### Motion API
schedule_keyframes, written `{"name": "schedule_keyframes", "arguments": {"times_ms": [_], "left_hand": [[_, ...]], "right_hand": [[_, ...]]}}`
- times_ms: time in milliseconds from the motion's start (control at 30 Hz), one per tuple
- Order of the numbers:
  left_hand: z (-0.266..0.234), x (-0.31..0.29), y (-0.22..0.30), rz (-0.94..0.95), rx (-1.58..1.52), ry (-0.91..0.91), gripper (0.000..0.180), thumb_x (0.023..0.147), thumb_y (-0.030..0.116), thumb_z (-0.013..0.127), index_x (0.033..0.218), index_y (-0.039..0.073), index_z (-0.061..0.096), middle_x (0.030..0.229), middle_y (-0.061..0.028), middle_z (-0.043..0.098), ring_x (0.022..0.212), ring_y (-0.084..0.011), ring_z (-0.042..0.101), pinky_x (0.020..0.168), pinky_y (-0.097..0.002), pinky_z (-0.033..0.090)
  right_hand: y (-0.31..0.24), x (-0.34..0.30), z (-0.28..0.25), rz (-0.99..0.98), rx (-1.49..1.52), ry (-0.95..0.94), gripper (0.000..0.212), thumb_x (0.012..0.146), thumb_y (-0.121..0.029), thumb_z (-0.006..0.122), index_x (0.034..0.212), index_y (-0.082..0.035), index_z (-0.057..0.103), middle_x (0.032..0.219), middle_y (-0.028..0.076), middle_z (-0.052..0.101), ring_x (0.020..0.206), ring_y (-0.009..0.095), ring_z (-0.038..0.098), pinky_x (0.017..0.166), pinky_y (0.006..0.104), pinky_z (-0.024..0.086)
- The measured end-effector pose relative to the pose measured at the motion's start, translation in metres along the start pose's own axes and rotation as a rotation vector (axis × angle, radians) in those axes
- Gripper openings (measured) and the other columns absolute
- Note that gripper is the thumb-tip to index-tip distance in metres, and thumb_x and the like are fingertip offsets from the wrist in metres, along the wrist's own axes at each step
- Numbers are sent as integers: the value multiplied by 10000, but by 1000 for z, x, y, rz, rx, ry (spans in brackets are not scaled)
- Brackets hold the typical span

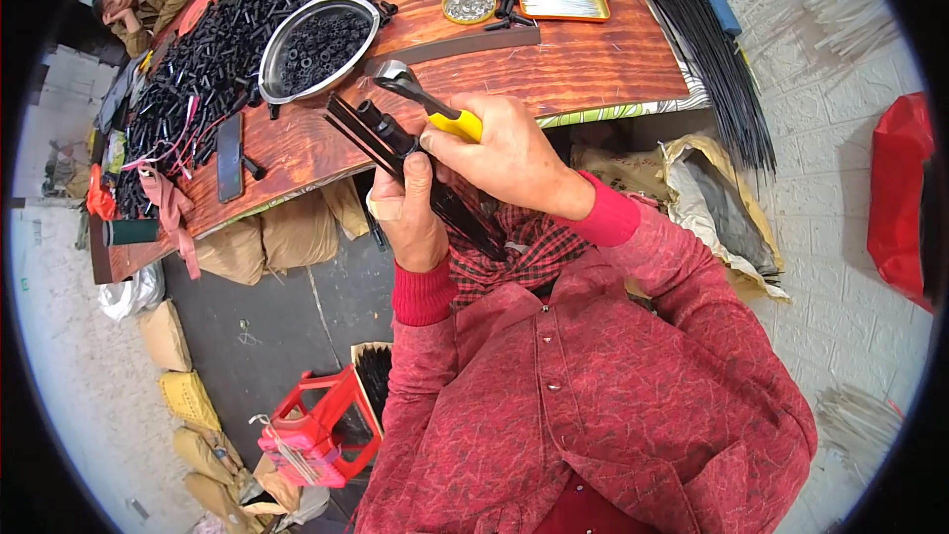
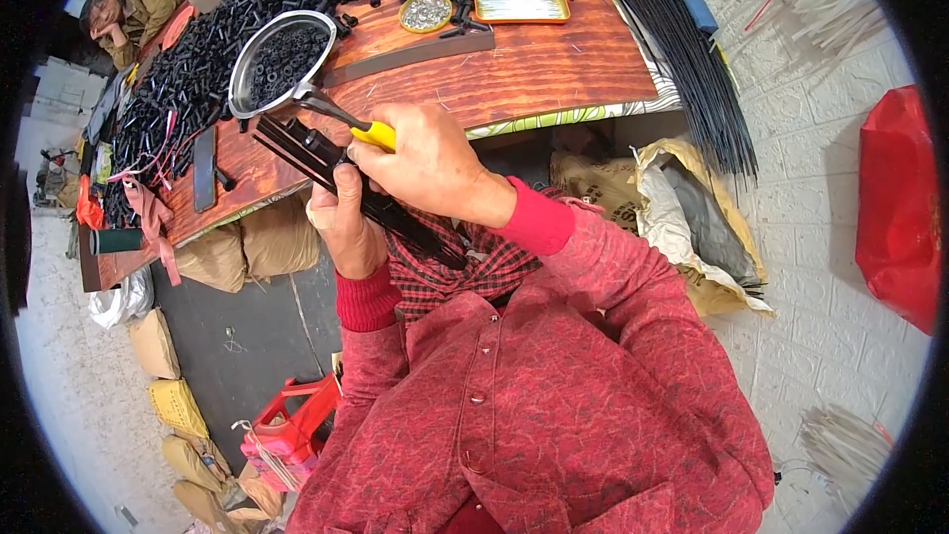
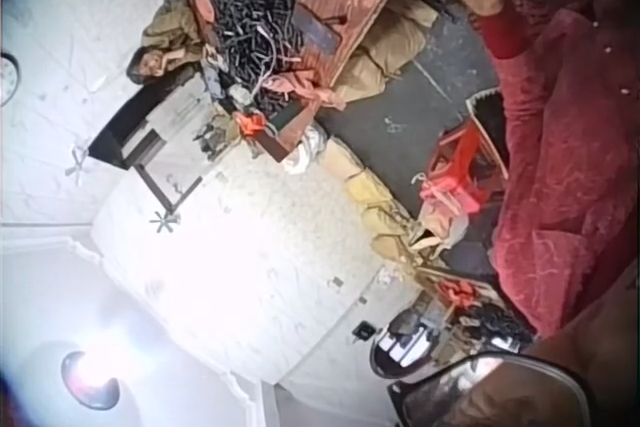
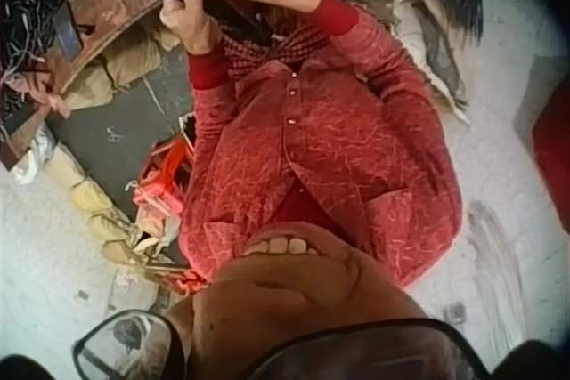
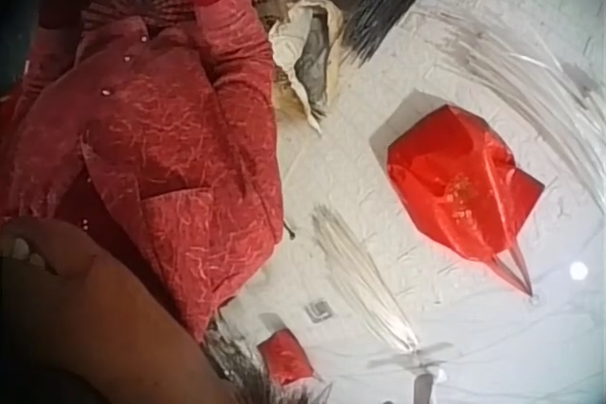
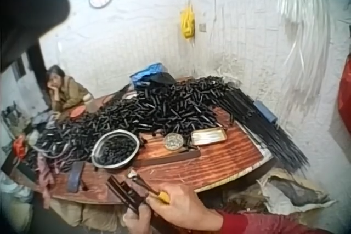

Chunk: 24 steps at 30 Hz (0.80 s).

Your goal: Assembling and trimming black plastic components or cable bundles at a workbench.

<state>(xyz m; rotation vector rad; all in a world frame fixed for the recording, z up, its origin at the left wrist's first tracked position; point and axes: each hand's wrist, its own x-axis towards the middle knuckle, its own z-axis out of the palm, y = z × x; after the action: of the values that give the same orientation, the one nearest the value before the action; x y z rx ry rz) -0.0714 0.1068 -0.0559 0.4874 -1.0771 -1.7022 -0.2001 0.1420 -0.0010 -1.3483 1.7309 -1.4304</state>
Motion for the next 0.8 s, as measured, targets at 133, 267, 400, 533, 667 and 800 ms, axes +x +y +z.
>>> {"name": "schedule_keyframes", "arguments": {"times_ms": [133, 267, 400, 533, 667, 800], "left_hand": [[18, 0, 6, 35, 32, 75, 286, 945, 179, 619, 1167, 1, 598, 934, -18, 624, 771, -89, 553, 709, -239, 453], [8, -2, -1, 36, 77, 75, 285, 947, 164, 610, 1172, -10, 594, 885, -29, 617, 736, -102, 545, 689, -243, 447], [-3, 5, -6, -16, -17, -1, 316, 944, 167, 614, 1187, -34, 585, 877, -49, 622, 737, -117, 555, 690, -250, 453], [0, 5, -3, -17, -12, -7, 351, 946, 189, 616, 1200, -49, 573, 874, -52, 623, 724, -121, 554, 685, -261, 454], [-5, 7, -6, -16, -22, -20, 379, 945, 218, 621, 1204, -55, 571, 893, -59, 636, 716, -122, 557, 678, -266, 457], [-7, 7, -7, -16, -31, -20, 395, 940, 229, 631, 1205, -58, 571, 899, -63, 643, 710, -122, 556, 676, -268, 458]], "right_hand": [[-1, 2, -5, -200, -313, 39, 204, 811, -197, 693, 814, -1, 640, 610, 142, 569, 531, 260, 564, 502, 385, 419], [0, 9, -14, 106, 49, -214, 215, 867, -208, 661, 853, 6, 645, 643, 60, 608, 550, 125, 541, 495, 305, 399], [0, 12, -20, 330, 437, -404, 211, 901, -207, 642, 868, 2, 641, 672, 22, 607, 579, 77, 526, 513, 234, 396], [6, 14, -23, 346, 529, -436, 228, 903, -228, 655, 867, -3, 642, 701, 24, 618, 586, 58, 523, 520, 199, 403], [8, 14, -25, 357, 576, -449, 239, 899, -237, 665, 894, 2, 657, 715, 34, 638, 581, 52, 525, 519, 191, 406], [0, 14, -26, 373, 523, -437, 247, 893, -242, 676, 910, 4, 665, 719, 41, 652, 578, 51, 525, 519, 186, 405]]}}
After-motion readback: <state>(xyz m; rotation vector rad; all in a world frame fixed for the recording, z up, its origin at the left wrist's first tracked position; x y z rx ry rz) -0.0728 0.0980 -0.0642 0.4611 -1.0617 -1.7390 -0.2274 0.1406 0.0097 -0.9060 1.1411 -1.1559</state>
